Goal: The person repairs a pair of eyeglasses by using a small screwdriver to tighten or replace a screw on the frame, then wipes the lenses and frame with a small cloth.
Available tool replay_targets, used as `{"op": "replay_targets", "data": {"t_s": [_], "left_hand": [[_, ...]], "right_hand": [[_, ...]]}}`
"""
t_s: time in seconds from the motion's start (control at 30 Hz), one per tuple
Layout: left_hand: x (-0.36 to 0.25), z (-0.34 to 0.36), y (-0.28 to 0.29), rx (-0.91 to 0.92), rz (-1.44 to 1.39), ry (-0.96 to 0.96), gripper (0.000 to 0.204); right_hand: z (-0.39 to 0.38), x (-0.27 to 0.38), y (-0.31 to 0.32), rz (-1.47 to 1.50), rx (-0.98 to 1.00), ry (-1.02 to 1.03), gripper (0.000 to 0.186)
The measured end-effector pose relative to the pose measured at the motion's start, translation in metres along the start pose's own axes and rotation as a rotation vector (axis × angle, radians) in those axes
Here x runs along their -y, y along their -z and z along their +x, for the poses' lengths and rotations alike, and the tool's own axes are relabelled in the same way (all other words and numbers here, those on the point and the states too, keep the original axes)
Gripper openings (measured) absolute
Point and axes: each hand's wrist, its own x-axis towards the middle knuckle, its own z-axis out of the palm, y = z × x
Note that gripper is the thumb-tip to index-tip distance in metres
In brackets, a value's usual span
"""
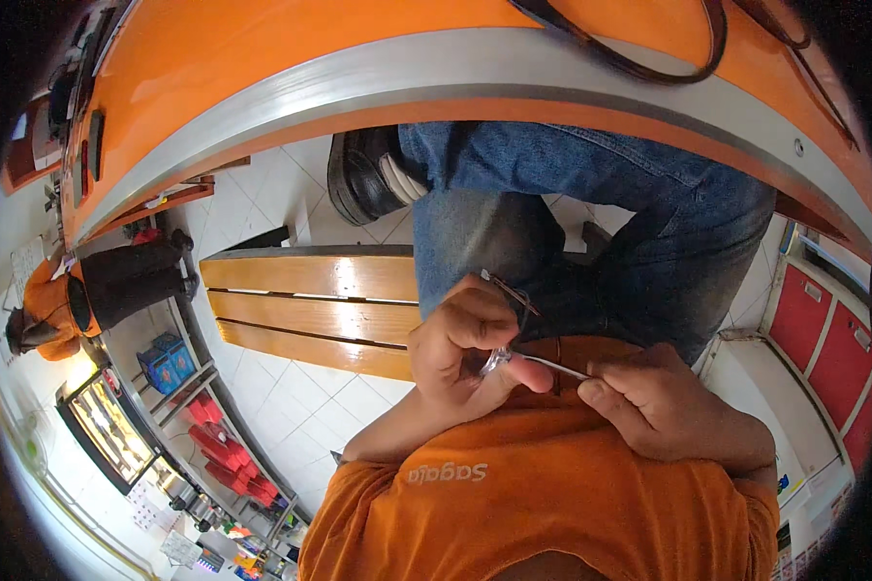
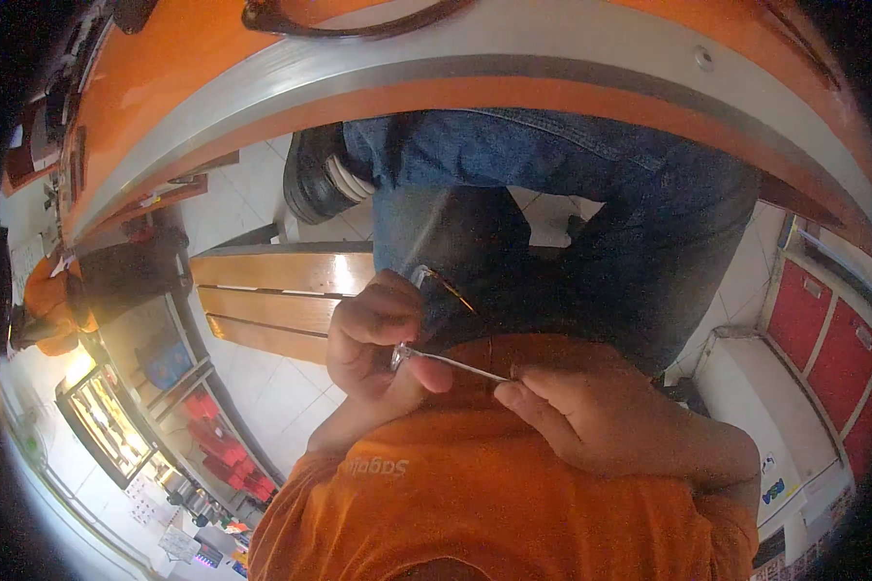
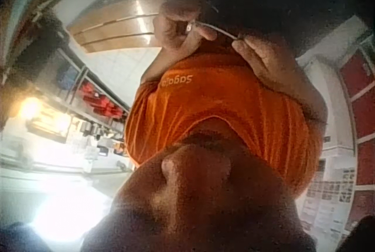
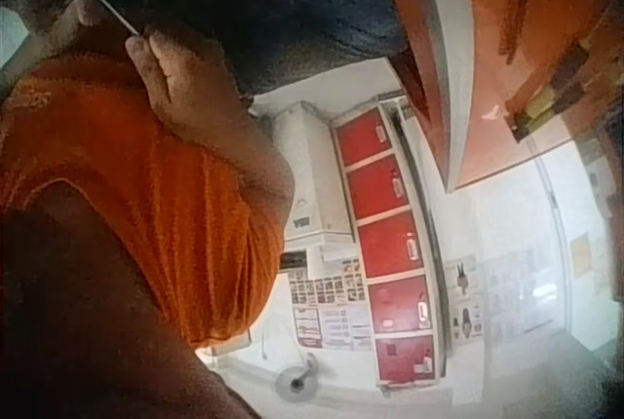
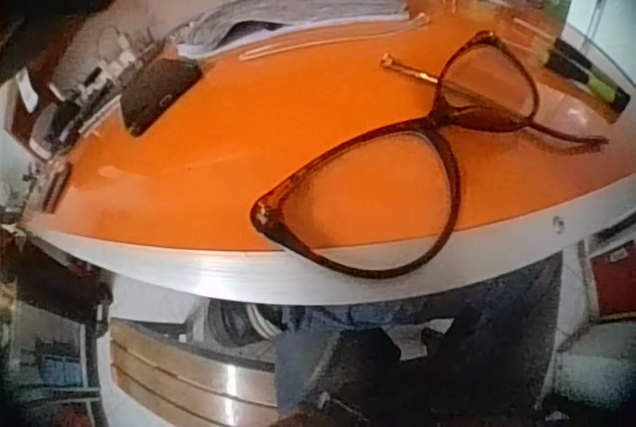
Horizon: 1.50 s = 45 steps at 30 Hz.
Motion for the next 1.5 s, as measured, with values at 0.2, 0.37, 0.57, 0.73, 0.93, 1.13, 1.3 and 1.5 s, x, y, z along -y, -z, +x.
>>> {"op": "replay_targets", "data": {"t_s": [0.2, 0.37, 0.57, 0.73, 0.93, 1.13, 1.3, 1.5], "left_hand": [[-0.001, 0.012, 0.012, 0.144, 0.068, -0.083, 0.047], [-0.002, 0.012, 0.012, 0.171, 0.048, -0.138, 0.049], [0.001, 0.012, 0.013, 0.218, -0.016, -0.169, 0.049], [0.007, 0.005, 0.005, 0.125, -0.236, -0.171, 0.052], [0.002, 0.008, 0.008, 0.168, -0.065, -0.207, 0.062], [0.002, 0.007, 0.016, 0.117, 0.033, -0.124, 0.054], [-0.013, 0.013, 0.016, 0.127, 0.189, -0.081, 0.050], [-0.029, 0.017, 0.021, 0.300, 0.399, -0.029, 0.051]], "right_hand": [[-0.004, 0.003, 0.005, -0.021, 0.038, 0.024, 0.028], [-0.003, 0.003, 0.006, 0.017, 0.069, 0.032, 0.030], [-0.004, -0.001, 0.001, 0.042, 0.029, 0.064, 0.031], [-0.004, 0.001, 0.004, 0.066, 0.091, 0.022, 0.029], [-0.005, -0.002, -0.001, 0.023, 0.027, -0.002, 0.028], [-0.009, 0.011, 0.023, -0.013, 0.098, -0.091, 0.021], [-0.015, 0.021, 0.025, -0.245, -0.082, -0.023, 0.016], [-0.015, 0.029, 0.039, -0.587, -0.049, -0.076, 0.014]]}}
